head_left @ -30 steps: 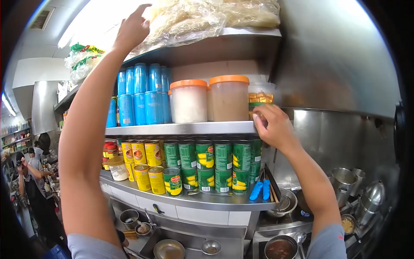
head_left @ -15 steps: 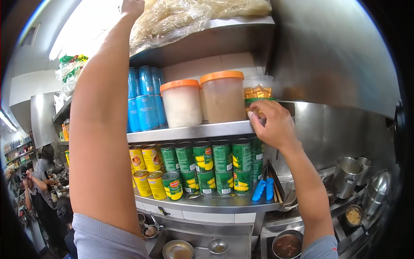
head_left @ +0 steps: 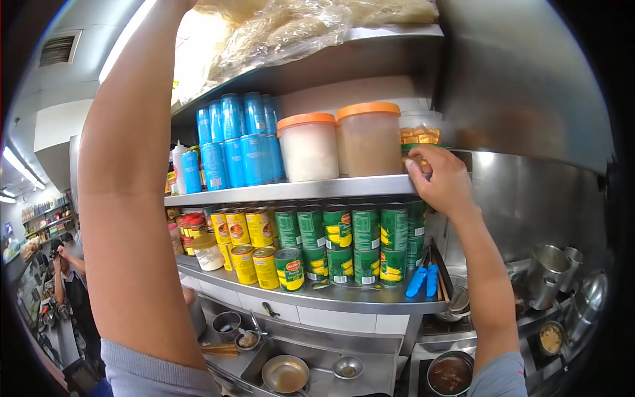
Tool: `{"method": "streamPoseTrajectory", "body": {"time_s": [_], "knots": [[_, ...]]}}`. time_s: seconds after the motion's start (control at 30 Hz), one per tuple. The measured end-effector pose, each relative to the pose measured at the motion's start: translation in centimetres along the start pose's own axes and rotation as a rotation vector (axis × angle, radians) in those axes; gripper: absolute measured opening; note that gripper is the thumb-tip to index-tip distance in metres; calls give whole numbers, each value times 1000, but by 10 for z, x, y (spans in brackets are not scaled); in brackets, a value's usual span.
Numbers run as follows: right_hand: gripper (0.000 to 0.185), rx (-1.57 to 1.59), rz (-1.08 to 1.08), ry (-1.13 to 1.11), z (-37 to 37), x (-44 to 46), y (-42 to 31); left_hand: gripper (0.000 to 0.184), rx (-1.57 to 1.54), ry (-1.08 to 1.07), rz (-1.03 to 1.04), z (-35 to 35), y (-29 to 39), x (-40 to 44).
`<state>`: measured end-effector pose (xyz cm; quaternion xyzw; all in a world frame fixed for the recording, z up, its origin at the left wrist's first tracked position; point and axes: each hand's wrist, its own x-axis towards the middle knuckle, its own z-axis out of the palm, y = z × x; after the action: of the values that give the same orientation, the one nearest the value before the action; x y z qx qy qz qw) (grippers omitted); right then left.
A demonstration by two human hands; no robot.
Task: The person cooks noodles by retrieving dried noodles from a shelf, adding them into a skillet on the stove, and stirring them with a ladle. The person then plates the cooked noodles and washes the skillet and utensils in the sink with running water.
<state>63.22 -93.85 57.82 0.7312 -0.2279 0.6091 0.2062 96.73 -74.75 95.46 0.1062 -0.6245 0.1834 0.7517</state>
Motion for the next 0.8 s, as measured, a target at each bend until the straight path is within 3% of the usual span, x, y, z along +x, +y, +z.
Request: {"method": "streamPoseTrajectory", "body": {"time_s": [0.2,0.27,0.3,0.37,0.47,0.53,0.57,0.63,0.67,0.73,0.8], "knots": [[20,-87,201,-94,1,14,-12,57,-131,-49,17,-18,33,-16],[22,188,19,128,12,28,-11,56,-239,-53,65,-27,28,-17],[22,193,18,126,15,36,-17,51,-273,-19,71,-32,28,-14],[27,549,52,127,25,56,-40,47,-300,14,78,-40,28,-15],[49,941,159,-68,28,91,-90,37,-316,-58,123,-63,12,-4],[64,1194,243,-186,36,113,-123,29,-730,-450,-4,-116,-30,54],[72,1312,273,-263,43,127,-136,29,-723,-447,-8,-107,-16,32],[67,1595,360,-336,47,151,-169,25,-390,8,138,-70,36,-48],[67,1602,364,-346,50,168,-183,25,-379,13,134,-69,48,-63],[130,1905,278,-569,52,195,-208,25,-413,2,190,-74,65,-83],[131,2027,333,-551,48,203,-234,25,-444,-18,224,-87,84,-107]]}}
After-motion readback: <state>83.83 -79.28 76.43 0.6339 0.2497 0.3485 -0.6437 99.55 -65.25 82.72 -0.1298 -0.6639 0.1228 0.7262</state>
